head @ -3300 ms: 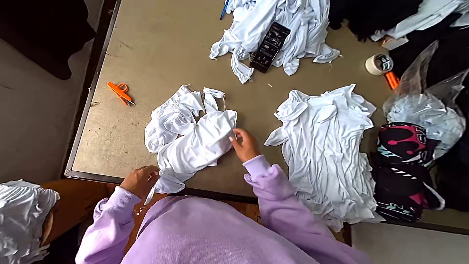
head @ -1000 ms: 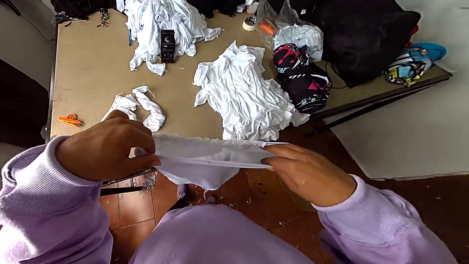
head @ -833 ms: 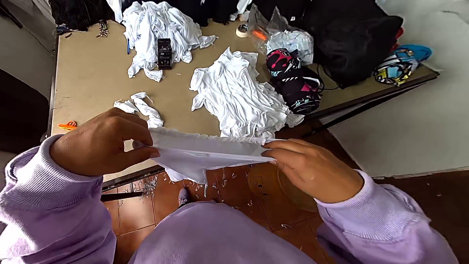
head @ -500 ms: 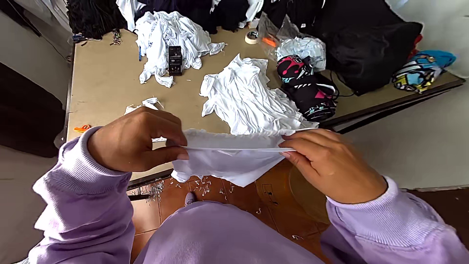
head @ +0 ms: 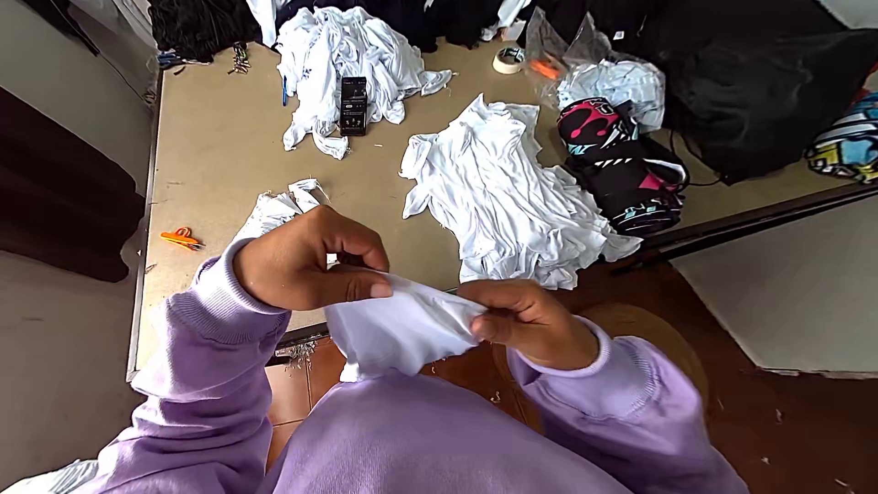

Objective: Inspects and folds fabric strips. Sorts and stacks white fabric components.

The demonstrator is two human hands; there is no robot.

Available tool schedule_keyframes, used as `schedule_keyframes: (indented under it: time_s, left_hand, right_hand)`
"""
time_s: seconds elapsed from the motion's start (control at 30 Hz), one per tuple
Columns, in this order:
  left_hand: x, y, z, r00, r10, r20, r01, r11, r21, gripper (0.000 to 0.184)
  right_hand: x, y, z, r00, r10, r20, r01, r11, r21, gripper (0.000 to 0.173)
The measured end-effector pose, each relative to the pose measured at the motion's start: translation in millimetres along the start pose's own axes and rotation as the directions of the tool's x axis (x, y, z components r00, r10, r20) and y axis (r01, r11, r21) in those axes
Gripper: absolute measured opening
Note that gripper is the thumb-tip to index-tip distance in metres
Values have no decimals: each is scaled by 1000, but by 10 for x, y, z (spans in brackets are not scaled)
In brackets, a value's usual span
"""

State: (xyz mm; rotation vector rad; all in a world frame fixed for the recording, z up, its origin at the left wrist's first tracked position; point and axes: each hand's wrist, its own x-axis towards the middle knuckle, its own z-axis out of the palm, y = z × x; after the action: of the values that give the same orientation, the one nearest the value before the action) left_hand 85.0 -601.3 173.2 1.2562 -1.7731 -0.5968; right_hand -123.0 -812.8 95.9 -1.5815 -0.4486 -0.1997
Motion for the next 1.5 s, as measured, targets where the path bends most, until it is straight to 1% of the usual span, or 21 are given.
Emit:
schedule_keyframes:
  time_s: [0.1,0.17,0.2,0.33,0.47,0.53,0.6,0.67,0.73,0.83,0.9,0.97,1.03,1.1,1.17,1.2,1.3,1.37,1.5]
  left_hand:
    - [-209,-121,-94,996,-80,48,81,997,-11,28]
    - [-317,-197,-115,994,-84,76,87,996,-27,30]
    - [-361,-221,-111,994,-75,75,79,995,-62,30]
    - [-438,-199,-65,1000,-19,-7,17,969,-248,26]
    - [-422,-101,-23,993,3,-115,-37,955,-294,23]
    - [-398,-75,17,990,0,-144,-44,952,-302,23]
    - [-353,-45,59,990,-13,-138,-25,963,-270,23]
    - [-277,-12,117,994,-47,-100,25,979,-204,18]
    - [-178,-18,218,997,-61,-45,52,980,-194,16]
    - [-14,-90,439,998,-42,51,53,970,-237,29]
    - [94,-139,629,996,-35,77,56,956,-288,34]
    - [182,-174,795,999,-6,52,24,938,-346,27]
    - [243,-198,882,999,36,-7,-36,926,-376,16]
    - [262,-211,890,997,52,-50,-68,915,-398,19]
    - [255,-210,867,997,32,-64,-58,889,-455,24]
    - [245,-196,861,998,5,-68,-38,867,-497,24]
    - [206,-151,849,994,-67,-84,7,821,-570,25]
    - [175,-157,842,991,-76,-107,3,832,-555,24]
    - [105,-163,850,985,-88,-145,2,862,-506,22]
  right_hand:
    - [15,-216,-136,1000,-7,0,7,998,-61,33]
    - [22,-345,-167,999,12,35,-8,995,-99,32]
    - [20,-394,-170,999,19,47,-14,995,-98,30]
    - [1,-519,-147,998,46,44,-41,993,-107,22]
    - [-38,-585,-138,997,73,1,-72,990,-119,18]
    - [-49,-613,-130,997,77,-5,-77,990,-116,18]
    - [-63,-622,-114,997,79,-14,-80,991,-108,18]
    - [-67,-623,-88,997,71,-29,-74,990,-120,19]
    - [-73,-620,-66,997,65,-44,-70,989,-129,19]
    - [-90,-621,-34,995,73,-73,-82,988,-134,19]
    - [-114,-628,-14,993,80,-82,-91,986,-141,18]
    - [-152,-640,3,992,89,-90,-102,983,-152,18]
    - [-194,-661,15,990,102,-97,-117,978,-174,19]
    - [-249,-679,16,987,125,-105,-143,971,-191,18]
    - [-310,-690,28,980,153,-130,-180,958,-222,15]
    - [-340,-694,40,975,164,-150,-198,950,-242,17]
    - [-402,-699,118,951,170,-258,-249,917,-313,27]
    - [-445,-722,171,931,148,-332,-274,888,-370,29]
    - [-530,-781,249,900,59,-432,-274,848,-455,20]
